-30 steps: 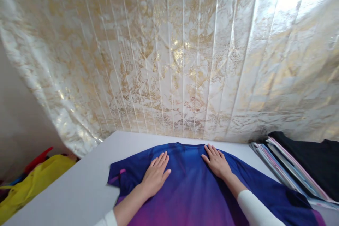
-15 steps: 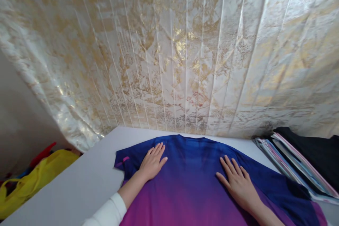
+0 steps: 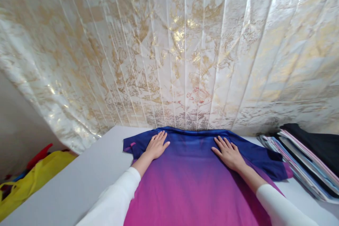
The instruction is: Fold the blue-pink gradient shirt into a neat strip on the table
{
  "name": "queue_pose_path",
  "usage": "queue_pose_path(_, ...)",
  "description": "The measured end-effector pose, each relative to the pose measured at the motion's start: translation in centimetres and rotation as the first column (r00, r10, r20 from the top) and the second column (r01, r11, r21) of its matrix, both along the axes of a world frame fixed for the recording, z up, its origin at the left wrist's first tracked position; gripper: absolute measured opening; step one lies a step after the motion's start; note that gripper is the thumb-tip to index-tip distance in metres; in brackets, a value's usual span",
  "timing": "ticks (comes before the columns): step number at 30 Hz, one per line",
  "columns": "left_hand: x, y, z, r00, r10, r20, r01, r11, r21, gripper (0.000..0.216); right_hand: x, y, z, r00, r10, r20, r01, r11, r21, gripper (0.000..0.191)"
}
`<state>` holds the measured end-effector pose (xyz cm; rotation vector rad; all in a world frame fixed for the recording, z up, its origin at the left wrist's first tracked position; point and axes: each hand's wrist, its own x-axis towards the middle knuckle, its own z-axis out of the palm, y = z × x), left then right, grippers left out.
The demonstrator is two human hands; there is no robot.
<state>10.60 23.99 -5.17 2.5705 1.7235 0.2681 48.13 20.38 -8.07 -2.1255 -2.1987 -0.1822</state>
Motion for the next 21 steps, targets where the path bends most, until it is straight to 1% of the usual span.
queue_pose_path(4,0.0,1.5,-0.4,0.999,-0.032,0.044,0.032,0.999,-0.003,0.057,0.3,1.5,-0.3,1.000,-0.005,-0.004,0.005,1.000,-0.014,0.067)
queue_pose_path(7,0.1,2.0,-0.5,0.995,-0.054,0.084,0.054,0.999,0.004,0.055,0.3,2.0,-0.1,1.000,-0.007,-0.012,0.006,1.000,-0.023,0.066)
queue_pose_path(9,0.0,1.6,-0.1,0.992,-0.065,0.108,0.064,0.998,0.010,0.052,0.2,1.9,0.3,1.000,-0.011,-0.020,0.011,1.000,-0.027,0.065)
queue_pose_path(11,-0.8,0.2,0.8,0.989,-0.056,0.134,0.052,0.998,0.030,0.050,-0.1,1.7,1.0,0.999,-0.017,-0.032,0.016,0.999,-0.036,0.064)
queue_pose_path(13,-2.6,-2.6,1.9,0.987,-0.017,0.161,0.006,0.998,0.066,0.050,-0.8,1.5,2.0,0.999,-0.011,-0.050,0.009,0.999,-0.036,0.062)
queue_pose_path(14,-4.0,-4.5,2.4,0.985,0.012,0.174,-0.027,0.996,0.084,0.050,-1.6,1.3,2.6,0.998,0.007,-0.059,-0.008,1.000,-0.026,0.061)
queue_pose_path(16,-7.4,-9.4,3.1,0.977,0.086,0.197,-0.110,0.987,0.114,0.043,-4.0,0.8,3.9,0.993,0.095,-0.076,-0.094,0.995,0.017,0.059)
queue_pose_path(17,-9.2,-12.3,3.2,0.970,0.133,0.203,-0.159,0.980,0.116,0.037,-5.7,0.5,4.6,0.982,0.168,-0.081,-0.165,0.985,0.044,0.058)
queue_pose_path(18,-11.0,-15.3,3.1,0.963,0.179,0.203,-0.203,0.973,0.106,0.032,-7.9,0.0,5.3,0.963,0.256,-0.084,-0.251,0.966,0.069,0.057)
queue_pose_path(19,-12.7,-18.3,2.9,0.953,0.226,0.201,-0.245,0.966,0.078,0.025,-10.3,-0.6,6.0,0.931,0.354,-0.084,-0.347,0.934,0.090,0.056)
queue_pose_path(20,-14.0,-21.4,2.6,0.933,0.294,0.207,-0.303,0.953,0.011,0.017,-13.0,-1.2,6.6,0.886,0.457,-0.082,-0.448,0.888,0.101,0.053)
queue_pose_path(21,-15.0,-24.3,2.2,0.920,0.341,0.193,-0.333,0.940,-0.074,0.014,-15.9,-2.0,7.2,0.828,0.555,-0.075,-0.547,0.830,0.105,0.050)
